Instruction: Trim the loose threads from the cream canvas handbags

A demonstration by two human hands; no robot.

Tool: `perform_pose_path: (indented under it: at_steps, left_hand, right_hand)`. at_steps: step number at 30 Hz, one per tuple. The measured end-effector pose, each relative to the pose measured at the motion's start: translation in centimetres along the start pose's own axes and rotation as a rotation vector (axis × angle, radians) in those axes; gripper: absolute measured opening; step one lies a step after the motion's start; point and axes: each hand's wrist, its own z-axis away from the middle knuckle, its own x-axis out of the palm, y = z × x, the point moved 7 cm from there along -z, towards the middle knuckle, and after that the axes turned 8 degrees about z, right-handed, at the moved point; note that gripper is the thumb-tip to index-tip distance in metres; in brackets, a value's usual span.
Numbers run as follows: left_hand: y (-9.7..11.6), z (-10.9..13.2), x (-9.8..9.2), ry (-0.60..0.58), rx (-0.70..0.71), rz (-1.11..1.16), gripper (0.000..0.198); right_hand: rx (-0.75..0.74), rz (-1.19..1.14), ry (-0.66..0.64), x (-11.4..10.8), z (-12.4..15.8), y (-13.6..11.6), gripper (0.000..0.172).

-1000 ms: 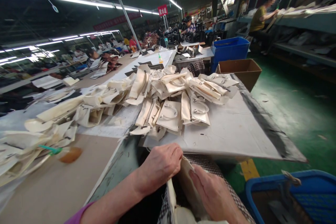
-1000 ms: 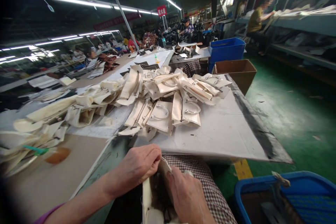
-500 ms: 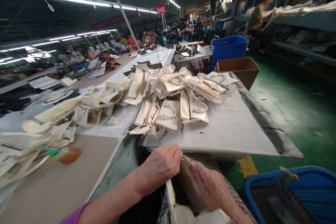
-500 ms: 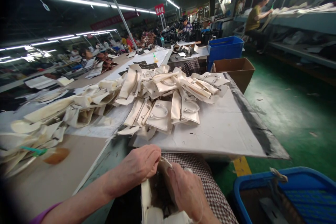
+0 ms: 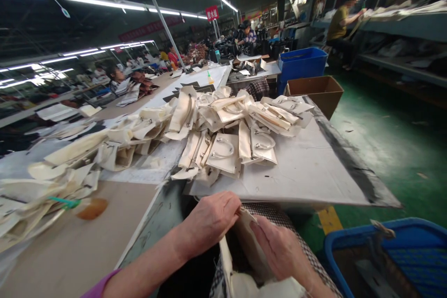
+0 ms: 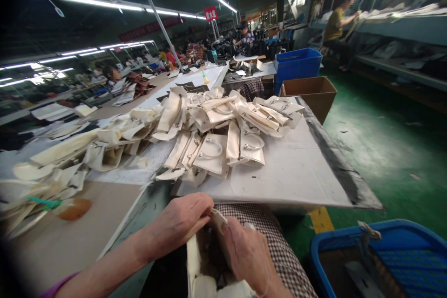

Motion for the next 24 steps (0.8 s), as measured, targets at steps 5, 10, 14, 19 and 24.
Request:
perform_pose_path:
  at_steps: [5,10,14,19,24]
  left_hand:
    - [-0.1,0.3,0.0,0.053,0.000,0.044,0.008]
    - [0.1,0.2,-0.2,0.109,0.031,0.030,0.011]
    - [0.4,0.1,-0.2,0.116,0.069,-0.020,0.014]
    - [0.7,-0.3,-0.1,0.067,0.133,-0.116,0.014]
    - [1.4,-0.5,-0.4,0.074,0.258,-0.161,0.016]
  right_hand:
    - [-0.044,-0.006,0.023,-1.0,-0.3,-0.5,0.036]
    - [0.002,-0.008,-0.026,-0.1,0.0,-0.1,0.036]
    - [0.039,-0.007,-0.055,0.7,0.2,0.2,0.038]
    - [0.030,0.004,-0.033,0.4,0.1,0.1,0.037]
    - [0.010,-0.005,-0.007,0.1,0.2,0.0,0.035]
